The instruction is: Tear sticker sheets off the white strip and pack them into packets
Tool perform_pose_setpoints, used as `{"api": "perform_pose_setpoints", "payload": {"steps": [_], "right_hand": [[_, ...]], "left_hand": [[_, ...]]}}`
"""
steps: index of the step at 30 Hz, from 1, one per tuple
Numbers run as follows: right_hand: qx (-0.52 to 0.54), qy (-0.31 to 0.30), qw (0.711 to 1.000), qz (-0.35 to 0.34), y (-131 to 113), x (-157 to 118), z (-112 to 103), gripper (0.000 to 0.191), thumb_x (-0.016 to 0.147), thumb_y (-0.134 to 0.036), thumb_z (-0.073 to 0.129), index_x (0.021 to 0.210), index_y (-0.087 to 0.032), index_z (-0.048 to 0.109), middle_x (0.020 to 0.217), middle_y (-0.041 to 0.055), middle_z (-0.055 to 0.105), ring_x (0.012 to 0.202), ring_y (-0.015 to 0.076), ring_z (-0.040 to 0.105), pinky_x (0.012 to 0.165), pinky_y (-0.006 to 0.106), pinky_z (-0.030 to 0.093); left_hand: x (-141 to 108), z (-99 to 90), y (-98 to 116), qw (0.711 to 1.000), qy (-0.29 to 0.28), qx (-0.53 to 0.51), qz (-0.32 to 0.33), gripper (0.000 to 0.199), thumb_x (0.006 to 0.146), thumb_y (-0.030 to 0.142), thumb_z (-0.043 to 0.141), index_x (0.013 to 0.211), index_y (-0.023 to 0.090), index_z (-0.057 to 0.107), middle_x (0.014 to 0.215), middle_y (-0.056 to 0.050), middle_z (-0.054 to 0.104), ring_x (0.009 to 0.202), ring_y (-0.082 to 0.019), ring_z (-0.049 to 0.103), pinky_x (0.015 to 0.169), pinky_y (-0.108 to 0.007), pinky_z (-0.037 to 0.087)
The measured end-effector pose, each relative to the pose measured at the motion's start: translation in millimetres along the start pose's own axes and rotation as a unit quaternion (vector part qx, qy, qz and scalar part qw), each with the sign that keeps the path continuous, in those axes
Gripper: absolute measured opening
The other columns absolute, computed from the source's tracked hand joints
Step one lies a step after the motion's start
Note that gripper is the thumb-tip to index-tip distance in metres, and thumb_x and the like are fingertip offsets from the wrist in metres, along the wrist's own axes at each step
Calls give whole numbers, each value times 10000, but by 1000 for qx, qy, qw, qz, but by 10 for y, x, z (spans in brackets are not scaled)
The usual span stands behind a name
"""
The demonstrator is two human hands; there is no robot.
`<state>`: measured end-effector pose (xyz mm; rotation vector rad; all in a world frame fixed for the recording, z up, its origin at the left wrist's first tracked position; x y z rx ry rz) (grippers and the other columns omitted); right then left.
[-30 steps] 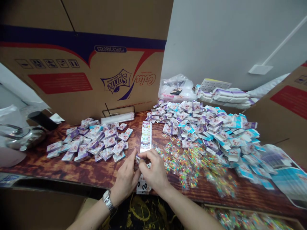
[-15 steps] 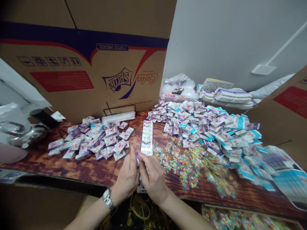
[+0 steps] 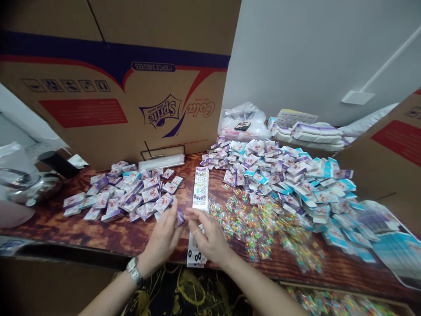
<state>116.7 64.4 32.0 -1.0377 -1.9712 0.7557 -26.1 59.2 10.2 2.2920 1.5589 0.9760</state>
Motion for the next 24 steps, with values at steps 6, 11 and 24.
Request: {"api": "perform_pose_setpoints", "payload": {"steps": [6, 11, 24], "right_hand": [[-241, -117, 963, -2, 735, 533, -194, 493, 918, -347, 418, 1363, -141, 370, 1339, 149, 470, 1236, 244, 429, 1020, 418, 353], [-271, -232, 934, -17, 1115, 674, -84, 760, 779, -507, 589, 1399, -147, 338, 1457, 145, 295, 1342, 330, 247, 1069, 475, 263], [-322, -171, 930, -54, 1006, 533, 24, 295, 912, -369, 468, 1165, -305, 606, 1267, 57, 563, 1215, 282, 447, 972, 513, 356]], "left_hand": [[512, -595, -737, 973, 78, 213, -38, 657, 837, 307, 506, 1387, 36, 266, 1190, -246, 491, 1130, -384, 442, 888, -522, 412], [398, -342, -381, 982, 25, 185, 42, 539, 887, 322, 461, 1370, 119, 333, 1405, -199, 347, 1322, -334, 269, 1028, -521, 307], [-165, 444, 162, 975, -201, 13, 91, 453, 897, 354, 443, 1313, 174, 443, 1383, -144, 434, 1322, -305, 306, 1033, -519, 317]]}}
Point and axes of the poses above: each hand's wrist, its own x-axis towards the middle knuckle, its own z-axis out of the palm, y = z × x, the point moved 5 cm from there along x, towards the middle knuckle
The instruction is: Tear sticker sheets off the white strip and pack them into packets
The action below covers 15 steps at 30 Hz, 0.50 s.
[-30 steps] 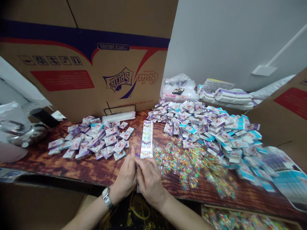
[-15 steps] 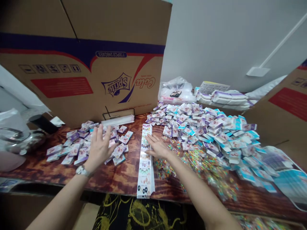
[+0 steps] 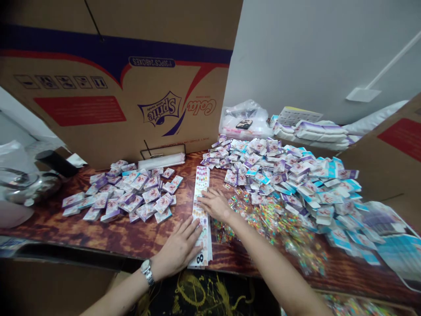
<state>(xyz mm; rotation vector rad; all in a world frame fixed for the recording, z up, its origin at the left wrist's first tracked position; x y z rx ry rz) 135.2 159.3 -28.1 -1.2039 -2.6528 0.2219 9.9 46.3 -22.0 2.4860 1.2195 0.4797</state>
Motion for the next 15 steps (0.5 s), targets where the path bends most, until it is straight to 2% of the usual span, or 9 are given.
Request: {"api": "perform_pose_setpoints", "payload": {"steps": [3, 5, 6, 8, 10, 11, 12, 13, 15], "right_hand": [[-2, 30, 1000, -5, -47, -31, -154, 273, 917, -318, 473, 1149, -293, 615, 1240, 65, 583, 1159, 261, 497, 957, 502, 371], [6, 87, 996, -22, -123, -104, -376, 278, 913, -282, 483, 1163, -268, 605, 1225, 83, 589, 1112, 243, 527, 945, 490, 385], [15, 124, 991, -36, -191, -164, -514, 282, 910, -263, 487, 1168, -255, 600, 1211, 91, 594, 1085, 232, 540, 930, 477, 402], [43, 180, 979, -79, -402, -325, -788, 294, 906, -219, 488, 1183, -232, 586, 1164, 93, 615, 1041, 211, 555, 884, 431, 445], [72, 167, 974, -137, -699, -503, -974, 319, 896, -175, 496, 1204, -227, 564, 1110, 78, 640, 990, 185, 572, 821, 366, 485], [82, 138, 972, -171, -861, -589, -1026, 326, 892, -172, 505, 1209, -231, 557, 1073, 63, 658, 956, 176, 584, 800, 346, 497], [90, 96, 971, -202, -1013, -667, -1047, 331, 892, -173, 508, 1215, -233, 550, 1052, 52, 670, 926, 167, 596, 790, 332, 505], [102, 73, 967, -222, -1133, -734, -1070, 320, 893, -169, 506, 1203, -228, 557, 1014, 44, 683, 894, 160, 609, 766, 318, 514], [139, 43, 963, -228, -1256, -801, -1088, 309, 900, -161, 489, 1196, -221, 557, 963, 34, 694, 846, 143, 624, 723, 290, 527]], "left_hand": [[-5, -115, 32, 990, 42, -128, -45, 389, 891, 352, 450, 1231, 185, 534, 1288, -139, 532, 1237, -296, 429, 1007, -482, 359], [-13, -163, 18, 950, 46, -283, -128, 377, 902, 408, 413, 1125, 173, 607, 1097, -136, 641, 1045, -267, 574, 914, -432, 439], [-17, -171, 5, 905, 41, -383, -180, 421, 905, 458, 381, 1082, 163, 622, 1002, -132, 668, 935, -249, 616, 843, -407, 475], [-7, -177, 13, 761, 29, -593, -260, 543, 893, 563, 310, 1057, 143, 612, 940, -131, 674, 830, -227, 638, 749, -373, 501], [47, -236, 43, 605, 42, -745, -276, 600, 872, 617, 295, 1082, 134, 583, 987, -139, 660, 842, -226, 640, 746, -369, 504], [81, -275, 46, 550, 54, -787, -274, 572, 866, 608, 339, 1074, 132, 580, 994, -136, 657, 849, -224, 640, 763, -370, 501], [110, -308, 36, 515, 69, -809, -274, 505, 859, 567, 415, 1049, 130, 584, 981, -129, 659, 841, -218, 641, 778, -368, 497], [127, -327, 16, 497, 85, -816, -283, 424, 844, 507, 497, 1011, 129, 591, 943, -119, 667, 802, -208, 645, 772, -363, 498], [132, -325, -20, 497, 109, -805, -306, 302, 800, 396, 609, 944, 131, 592, 863, -94, 675, 677, -179, 638, 701, -342, 509]]}}
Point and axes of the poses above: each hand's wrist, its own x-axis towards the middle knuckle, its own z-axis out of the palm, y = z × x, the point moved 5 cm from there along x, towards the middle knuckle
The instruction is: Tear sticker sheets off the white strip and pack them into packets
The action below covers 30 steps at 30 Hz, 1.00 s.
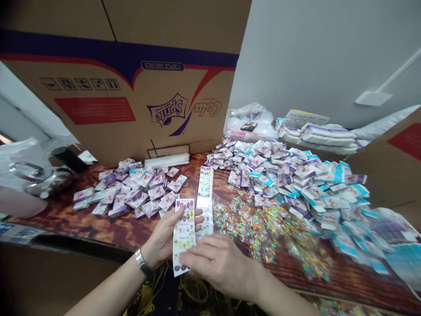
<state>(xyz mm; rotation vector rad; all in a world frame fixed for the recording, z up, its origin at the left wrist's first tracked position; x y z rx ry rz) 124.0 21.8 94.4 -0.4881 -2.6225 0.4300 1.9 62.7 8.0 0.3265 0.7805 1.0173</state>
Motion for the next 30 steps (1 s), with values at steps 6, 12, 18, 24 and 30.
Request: {"api": "perform_pose_setpoints", "payload": {"steps": [6, 12, 18, 24, 30], "right_hand": [[7, 166, 974, 154, 410, 58, -143, 265, 921, -201, 447, 1136, -244, 596, 916, 24, 697, 808, 155, 649, 705, 305, 538], [-29, 237, 954, 181, 595, 126, -135, 258, 919, -203, 453, 1124, -209, 610, 965, 55, 698, 847, 172, 662, 748, 325, 552], [-171, 184, 968, 3, 241, 51, 22, 369, 906, -127, 413, 1251, -198, 523, 1055, 90, 673, 980, 205, 615, 805, 375, 532], [-237, 125, 963, -4, 220, -26, 305, 327, 893, -136, 444, 1201, -138, 555, 1076, 118, 652, 1018, 245, 576, 869, 433, 487], [-47, 108, 987, 108, 378, 33, 292, 233, 916, -161, 434, 1072, -185, 604, 863, 68, 649, 846, 176, 589, 731, 312, 501]], "left_hand": [[-106, 29, -72, 979, -89, 176, 52, 538, 807, 625, 453, 923, 129, 628, 850, -95, 660, 731, -193, 619, 680, -310, 495], [-199, 64, -46, 928, -133, 338, 80, 330, 794, 437, 605, 926, 140, 653, 843, -55, 655, 790, -194, 593, 753, -318, 473], [-106, 19, -172, 995, -63, 74, 23, 379, 788, 451, 620, 1032, 162, 639, 974, -78, 654, 859, -203, 604, 742, -320, 487], [-121, 114, -208, 992, -100, -67, -21, 479, 849, 556, 468, 1063, 162, 638, 957, -65, 652, 789, -143, 588, 709, -249, 468], [-109, -24, -97, 992, -18, 84, 87, 259, 756, 382, 679, 841, 138, 673, 823, -44, 660, 754, -154, 586, 707, -267, 472]]}}
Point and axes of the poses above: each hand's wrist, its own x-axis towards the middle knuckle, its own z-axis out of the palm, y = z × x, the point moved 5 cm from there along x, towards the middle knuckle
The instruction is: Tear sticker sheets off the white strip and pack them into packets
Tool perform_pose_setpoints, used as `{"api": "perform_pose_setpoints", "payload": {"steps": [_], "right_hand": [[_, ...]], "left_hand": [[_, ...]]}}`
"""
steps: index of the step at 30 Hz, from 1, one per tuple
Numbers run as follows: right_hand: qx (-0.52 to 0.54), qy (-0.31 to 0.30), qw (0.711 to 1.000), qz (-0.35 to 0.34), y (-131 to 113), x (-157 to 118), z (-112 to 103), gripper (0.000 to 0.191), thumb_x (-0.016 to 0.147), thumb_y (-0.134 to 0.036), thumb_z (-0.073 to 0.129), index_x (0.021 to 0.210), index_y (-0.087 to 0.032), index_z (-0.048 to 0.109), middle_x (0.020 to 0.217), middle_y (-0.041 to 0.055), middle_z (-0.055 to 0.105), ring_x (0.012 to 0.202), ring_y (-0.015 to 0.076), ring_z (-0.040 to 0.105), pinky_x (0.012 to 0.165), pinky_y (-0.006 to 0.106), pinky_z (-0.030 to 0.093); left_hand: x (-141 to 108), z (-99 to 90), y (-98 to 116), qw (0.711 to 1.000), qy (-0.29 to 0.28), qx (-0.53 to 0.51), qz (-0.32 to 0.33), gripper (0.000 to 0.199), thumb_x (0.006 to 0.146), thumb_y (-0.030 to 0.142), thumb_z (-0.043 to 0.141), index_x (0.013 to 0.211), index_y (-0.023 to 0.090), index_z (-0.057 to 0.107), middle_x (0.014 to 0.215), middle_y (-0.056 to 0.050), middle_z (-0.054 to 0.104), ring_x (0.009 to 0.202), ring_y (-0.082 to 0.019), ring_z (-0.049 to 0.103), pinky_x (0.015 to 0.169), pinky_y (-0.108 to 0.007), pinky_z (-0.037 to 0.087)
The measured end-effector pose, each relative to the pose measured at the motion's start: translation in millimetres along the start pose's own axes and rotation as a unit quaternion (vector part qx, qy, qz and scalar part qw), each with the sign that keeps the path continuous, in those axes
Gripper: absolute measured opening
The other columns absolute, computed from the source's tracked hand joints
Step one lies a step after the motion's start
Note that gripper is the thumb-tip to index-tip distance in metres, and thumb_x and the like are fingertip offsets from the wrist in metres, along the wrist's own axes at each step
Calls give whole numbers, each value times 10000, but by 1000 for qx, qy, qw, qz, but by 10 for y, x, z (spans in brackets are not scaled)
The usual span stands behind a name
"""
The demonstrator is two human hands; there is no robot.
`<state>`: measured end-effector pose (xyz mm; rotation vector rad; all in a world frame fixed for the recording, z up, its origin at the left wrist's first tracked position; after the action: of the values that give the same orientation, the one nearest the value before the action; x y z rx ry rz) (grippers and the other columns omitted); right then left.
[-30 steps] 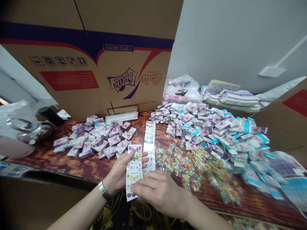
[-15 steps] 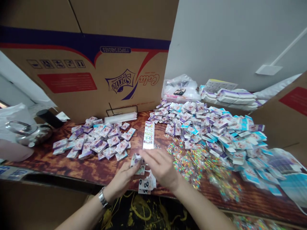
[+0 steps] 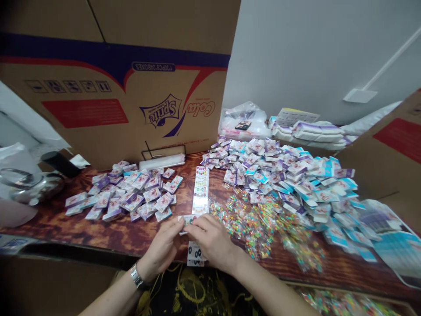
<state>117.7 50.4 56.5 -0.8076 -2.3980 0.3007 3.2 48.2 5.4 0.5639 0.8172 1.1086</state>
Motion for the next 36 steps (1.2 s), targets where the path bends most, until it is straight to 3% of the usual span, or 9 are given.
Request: {"api": "perform_pose_setpoints", "payload": {"steps": [4, 9, 14, 19, 22, 25, 29, 32, 36], "right_hand": [[131, -31, 985, 108, 115, 72, -20, 146, 892, -228, 520, 1018, -201, 588, 919, 45, 624, 861, 156, 585, 742, 272, 485], [132, -14, 971, 197, 309, 65, -7, 194, 827, -288, 618, 996, -206, 569, 910, 24, 584, 779, 144, 567, 681, 252, 457], [53, -6, 987, 151, 280, -2, 209, 137, 898, -286, 512, 839, -181, 576, 770, 17, 597, 728, 144, 558, 629, 237, 420], [-90, -39, 995, 12, 328, -24, 426, 232, 919, -256, 443, 742, -175, 570, 716, 35, 566, 700, 150, 523, 630, 249, 414], [-78, -90, 987, 107, 854, 86, 370, 208, 901, -340, 502, 784, -198, 599, 755, -5, 595, 728, 112, 551, 669, 205, 432], [-136, -44, 960, 241, 1593, 230, 125, 286, 974, -243, 326, 954, -137, 591, 900, 66, 615, 825, 141, 572, 732, 271, 459], [-180, -46, 923, 338, 2344, 257, 31, 263, 911, -292, 505, 1114, -130, 548, 1109, 94, 571, 945, 193, 581, 806, 386, 495], [-173, -73, 916, 355, 2538, 132, 172, 307, 894, -312, 536, 1157, -153, 528, 1165, 87, 547, 975, 197, 576, 820, 395, 498], [-125, -89, 921, 357, 2495, -40, 354, 293, 899, -312, 526, 1149, -160, 530, 1157, 77, 551, 975, 198, 573, 819, 403, 494]], "left_hand": [[-6, -54, 39, 996, -23, 81, 24, 353, 834, 439, 557, 957, 130, 675, 897, -78, 681, 795, -187, 613, 719, -295, 494], [7, -95, 86, 968, -46, 236, 67, 360, 771, 349, 646, 1078, 166, 612, 977, -70, 684, 878, -207, 631, 792, -324, 505], [60, -206, 24, 946, -16, 291, 144, 238, 819, 329, 575, 1004, 179, 563, 903, -57, 674, 755, -185, 654, 684, -315, 551], [131, -309, -91, 917, 21, 364, 165, 234, 837, 327, 548, 1025, 203, 486, 685, 13, 632, 596, -168, 652, 586, -282, 550], [178, -340, -80, 924, 51, 348, 149, 372, 829, 366, 551, 1133, 192, 427, 849, -42, 669, 730, -196, 683, 665, -317, 567], [185, -329, -3, 916, 60, 354, 181, 411, 823, 389, 549, 1162, 181, 447, 1054, -100, 647, 936, -215, 656, 777, -325, 552], [186, -269, -7, 899, 0, 400, 180, 271, 841, 389, 527, 991, 170, 585, 960, -84, 686, 893, -207, 663, 780, -306, 545], [194, -250, -24, 889, -9, 421, 178, 242, 853, 368, 520, 968, 173, 607, 930, -72, 695, 850, -194, 668, 772, -297, 540], [222, -203, -54, 875, -14, 448, 182, 212, 866, 339, 507, 972, 186, 608, 928, -55, 695, 842, -183, 667, 732, -276, 540]]}}
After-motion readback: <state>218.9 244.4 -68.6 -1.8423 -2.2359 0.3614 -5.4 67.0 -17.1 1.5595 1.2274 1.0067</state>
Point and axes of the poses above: each hand's wrist, its own x-axis towards the middle knuckle, its own z-axis out of the palm, y = z × x, the point moved 5 cm from there along x, towards the middle knuckle
